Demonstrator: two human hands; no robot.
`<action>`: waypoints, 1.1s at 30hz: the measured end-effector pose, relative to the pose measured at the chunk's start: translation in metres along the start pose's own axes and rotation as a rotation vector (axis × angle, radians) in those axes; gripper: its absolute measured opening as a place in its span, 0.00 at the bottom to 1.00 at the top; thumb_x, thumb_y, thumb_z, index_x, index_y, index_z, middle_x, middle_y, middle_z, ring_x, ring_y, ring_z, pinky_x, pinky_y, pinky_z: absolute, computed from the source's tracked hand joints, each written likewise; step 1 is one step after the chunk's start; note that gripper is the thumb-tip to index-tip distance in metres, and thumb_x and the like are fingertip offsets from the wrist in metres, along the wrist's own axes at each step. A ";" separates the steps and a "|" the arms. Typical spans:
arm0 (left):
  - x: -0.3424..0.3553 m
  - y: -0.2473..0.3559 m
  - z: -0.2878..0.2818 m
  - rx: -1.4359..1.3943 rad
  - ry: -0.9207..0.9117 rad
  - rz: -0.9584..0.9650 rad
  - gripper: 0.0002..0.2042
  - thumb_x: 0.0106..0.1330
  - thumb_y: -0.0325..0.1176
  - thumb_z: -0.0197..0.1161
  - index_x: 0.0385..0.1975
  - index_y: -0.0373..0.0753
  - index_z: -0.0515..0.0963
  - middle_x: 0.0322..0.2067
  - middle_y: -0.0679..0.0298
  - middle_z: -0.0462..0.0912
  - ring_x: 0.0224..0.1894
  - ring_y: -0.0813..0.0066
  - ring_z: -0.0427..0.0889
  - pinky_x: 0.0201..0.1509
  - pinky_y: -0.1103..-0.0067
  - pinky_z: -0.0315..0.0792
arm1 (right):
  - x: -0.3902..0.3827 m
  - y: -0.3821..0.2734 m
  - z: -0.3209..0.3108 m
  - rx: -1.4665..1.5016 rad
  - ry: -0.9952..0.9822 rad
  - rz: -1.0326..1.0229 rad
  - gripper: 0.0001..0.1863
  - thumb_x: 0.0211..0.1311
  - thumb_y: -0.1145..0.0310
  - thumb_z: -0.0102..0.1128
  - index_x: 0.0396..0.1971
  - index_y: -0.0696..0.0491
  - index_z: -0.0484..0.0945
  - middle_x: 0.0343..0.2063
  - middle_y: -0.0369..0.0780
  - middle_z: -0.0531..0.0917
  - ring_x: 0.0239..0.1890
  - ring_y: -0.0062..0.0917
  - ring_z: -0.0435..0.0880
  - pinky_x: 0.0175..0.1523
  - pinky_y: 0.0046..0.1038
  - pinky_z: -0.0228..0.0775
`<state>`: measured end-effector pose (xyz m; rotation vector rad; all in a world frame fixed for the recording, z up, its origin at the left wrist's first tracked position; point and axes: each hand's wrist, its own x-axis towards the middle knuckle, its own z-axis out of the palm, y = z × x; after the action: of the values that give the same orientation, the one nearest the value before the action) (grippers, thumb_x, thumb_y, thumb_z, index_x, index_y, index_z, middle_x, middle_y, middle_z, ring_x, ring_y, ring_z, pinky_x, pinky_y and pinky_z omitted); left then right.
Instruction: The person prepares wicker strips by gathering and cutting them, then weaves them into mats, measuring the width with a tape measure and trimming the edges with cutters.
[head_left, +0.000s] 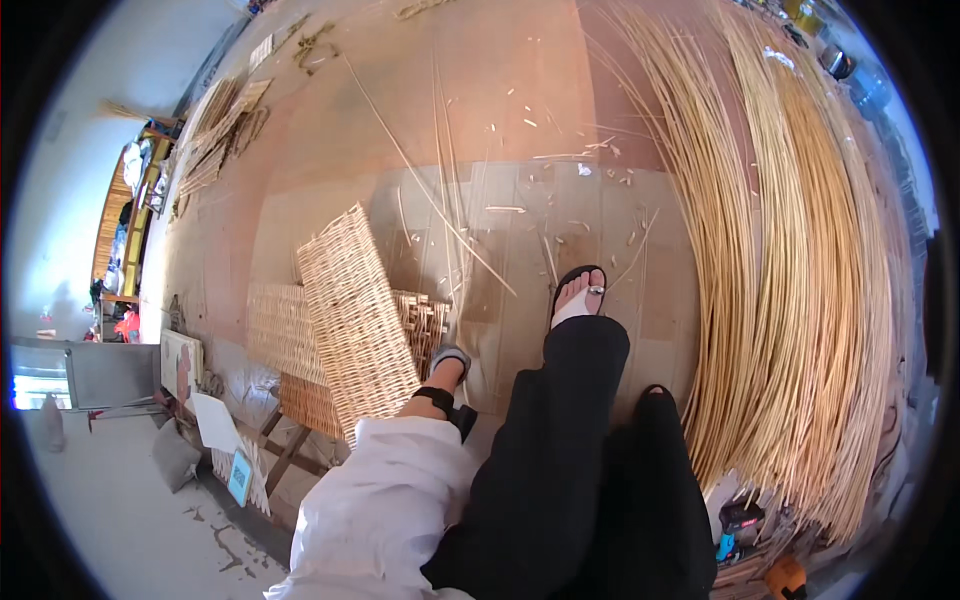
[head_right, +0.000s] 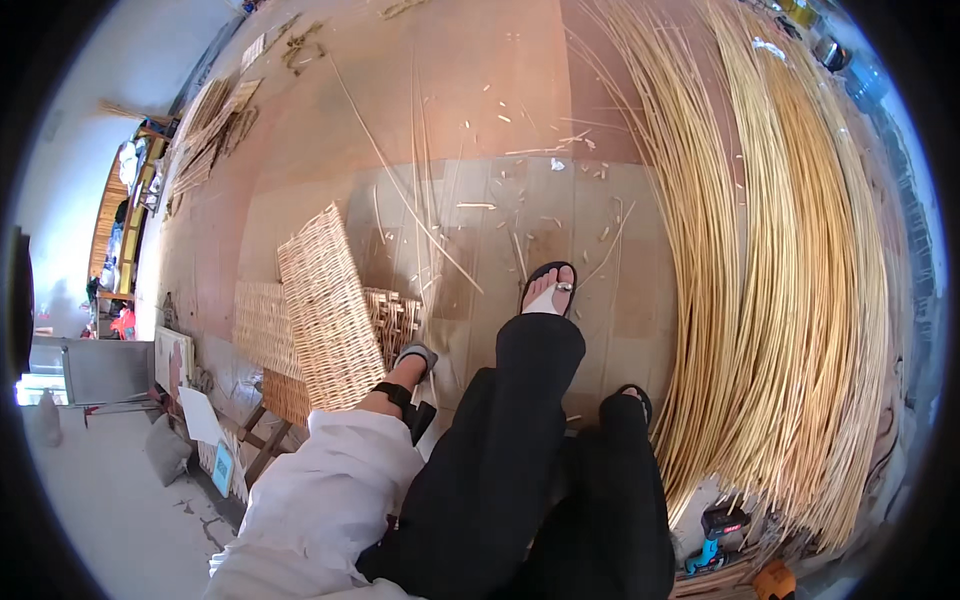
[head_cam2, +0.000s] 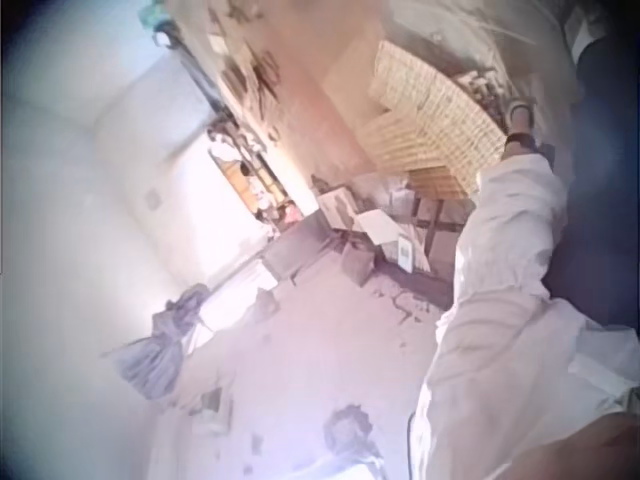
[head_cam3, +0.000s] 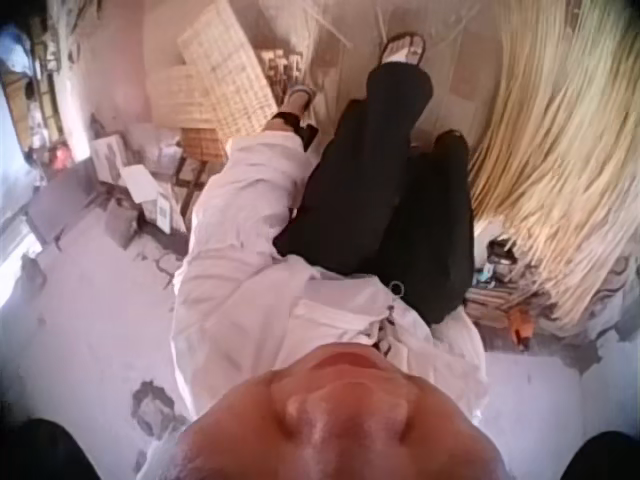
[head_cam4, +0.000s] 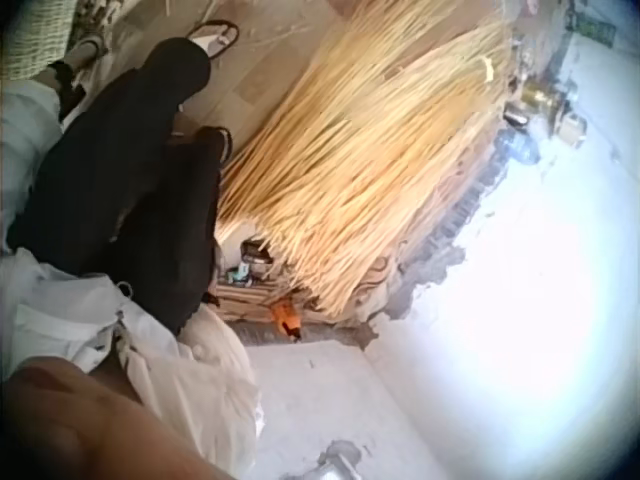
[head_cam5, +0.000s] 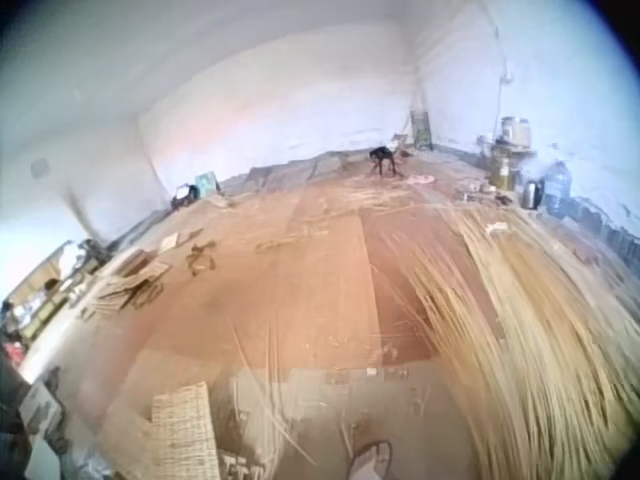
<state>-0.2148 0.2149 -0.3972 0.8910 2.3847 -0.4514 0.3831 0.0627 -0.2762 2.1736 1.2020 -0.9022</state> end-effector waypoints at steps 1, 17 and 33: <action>0.043 -0.066 -0.005 0.095 -0.063 -0.086 0.27 0.51 0.45 0.56 0.47 0.32 0.63 0.43 0.53 0.71 0.45 0.57 0.71 0.46 0.68 0.66 | 0.005 -0.032 0.014 0.060 -0.052 -0.106 0.18 0.51 0.55 0.45 0.33 0.53 0.74 0.29 0.44 0.77 0.31 0.38 0.75 0.39 0.33 0.67; -0.095 0.169 -0.107 -1.656 -0.599 0.448 0.17 0.60 0.36 0.47 0.48 0.37 0.62 0.26 0.62 0.74 0.22 0.75 0.74 0.24 0.81 0.68 | -0.005 0.003 0.016 0.260 0.014 -0.122 0.13 0.52 0.65 0.48 0.26 0.61 0.75 0.23 0.42 0.78 0.28 0.25 0.77 0.35 0.27 0.69; -0.201 0.079 -0.144 -0.902 0.042 0.786 0.24 0.49 0.38 0.61 0.44 0.33 0.63 0.36 0.56 0.73 0.36 0.67 0.74 0.40 0.79 0.70 | -0.103 -0.301 -0.237 1.431 -0.245 -1.004 0.17 0.56 0.66 0.48 0.44 0.58 0.65 0.17 0.33 0.70 0.21 0.18 0.71 0.25 0.21 0.66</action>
<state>-0.0886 0.2416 -0.1725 1.2291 1.7278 0.8701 0.1550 0.3170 -0.0738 1.9500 1.7893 -3.0706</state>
